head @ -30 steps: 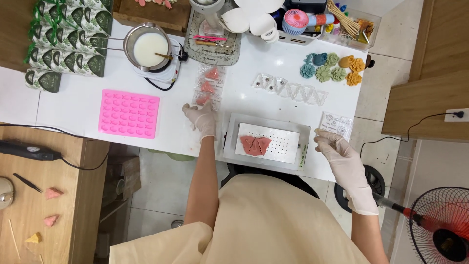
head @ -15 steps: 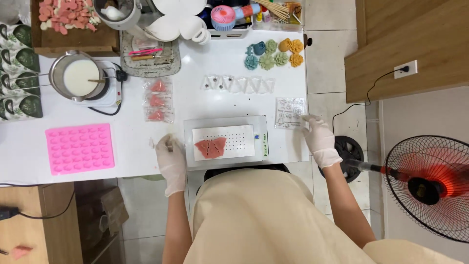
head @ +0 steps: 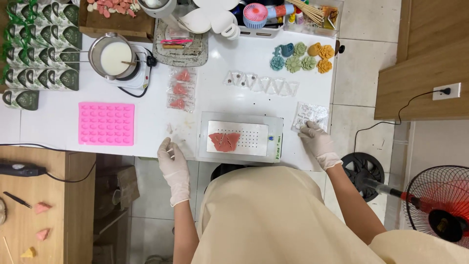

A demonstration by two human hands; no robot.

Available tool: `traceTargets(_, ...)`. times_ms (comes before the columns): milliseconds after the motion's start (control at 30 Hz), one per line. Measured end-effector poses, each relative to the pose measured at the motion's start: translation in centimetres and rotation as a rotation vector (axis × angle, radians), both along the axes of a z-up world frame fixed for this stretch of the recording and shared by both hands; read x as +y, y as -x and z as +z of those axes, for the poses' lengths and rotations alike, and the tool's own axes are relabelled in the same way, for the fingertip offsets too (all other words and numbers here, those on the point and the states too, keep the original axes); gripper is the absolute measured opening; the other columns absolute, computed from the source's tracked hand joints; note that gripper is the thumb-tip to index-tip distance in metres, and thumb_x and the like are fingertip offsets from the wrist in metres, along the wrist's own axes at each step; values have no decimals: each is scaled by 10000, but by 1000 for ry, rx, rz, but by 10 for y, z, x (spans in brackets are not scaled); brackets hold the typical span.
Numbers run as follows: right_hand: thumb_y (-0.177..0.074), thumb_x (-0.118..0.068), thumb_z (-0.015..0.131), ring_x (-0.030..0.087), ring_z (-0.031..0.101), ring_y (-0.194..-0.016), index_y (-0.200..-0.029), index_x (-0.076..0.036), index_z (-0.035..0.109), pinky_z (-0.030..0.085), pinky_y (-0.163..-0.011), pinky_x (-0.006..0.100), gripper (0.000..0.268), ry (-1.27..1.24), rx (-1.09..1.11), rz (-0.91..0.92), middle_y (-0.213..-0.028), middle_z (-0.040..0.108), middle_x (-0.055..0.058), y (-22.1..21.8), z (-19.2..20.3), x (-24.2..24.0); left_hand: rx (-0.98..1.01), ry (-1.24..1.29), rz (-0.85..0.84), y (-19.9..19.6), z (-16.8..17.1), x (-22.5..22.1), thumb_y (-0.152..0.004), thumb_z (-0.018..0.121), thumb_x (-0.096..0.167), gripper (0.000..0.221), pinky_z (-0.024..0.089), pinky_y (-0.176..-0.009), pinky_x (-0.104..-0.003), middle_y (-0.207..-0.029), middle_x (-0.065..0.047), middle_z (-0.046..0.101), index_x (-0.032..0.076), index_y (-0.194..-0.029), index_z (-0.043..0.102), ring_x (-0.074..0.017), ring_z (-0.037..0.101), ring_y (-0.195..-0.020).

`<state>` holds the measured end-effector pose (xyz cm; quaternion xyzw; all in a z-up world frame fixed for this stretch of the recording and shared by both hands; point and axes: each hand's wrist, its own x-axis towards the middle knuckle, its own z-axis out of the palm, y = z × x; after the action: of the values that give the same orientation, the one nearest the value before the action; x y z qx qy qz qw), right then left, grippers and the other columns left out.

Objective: The recorder is packaging individual small pink leaf-shaped candles into small plastic bags and adding instructional/label cards into each bag.

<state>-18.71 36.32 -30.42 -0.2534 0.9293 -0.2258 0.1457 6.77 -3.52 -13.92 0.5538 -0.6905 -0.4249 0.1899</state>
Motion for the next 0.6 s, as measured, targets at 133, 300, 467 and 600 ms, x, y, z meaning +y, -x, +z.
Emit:
traceTargets(133,-858,-241,766,244,662,-1220,-1134,-134,786,506,-1045,295,296,146,-216,-231,-1393,655,116,4,32,-13,44,14,-24,9,10,5,-1011,591,147,391,521,-859,-336,-1215,-102,630,36,-1385,567,-177,619,-1003)
traceTargets(300,-895,-203,755,192,651,-1171,-1115,-112,806,480,-994,260,244,129,-339,-312,-1362,686,95,11,65,-23,177,106,-73,19,33,17,-1027,589,100,397,510,-911,-346,-1245,-130,638,2,-1408,540,-199,627,-1061)
traceTargets(467,-957,-201,731,84,644,-937,-1169,-20,740,518,-842,224,279,453,-341,-623,-1101,752,73,14,123,-41,294,288,-36,34,74,16,-1065,566,63,387,489,-977,-343,-1293,-143,631,-32,-1437,515,-200,616,-1142)
traceTargets(600,-995,-163,712,45,625,-844,-1153,36,742,523,-767,199,256,774,-289,-677,-1019,739,53,30,152,-49,383,201,-208,53,108,23,-1057,571,59,432,479,-1018,-339,-1274,-138,640,-21,-1472,481,-189,606,-1130)
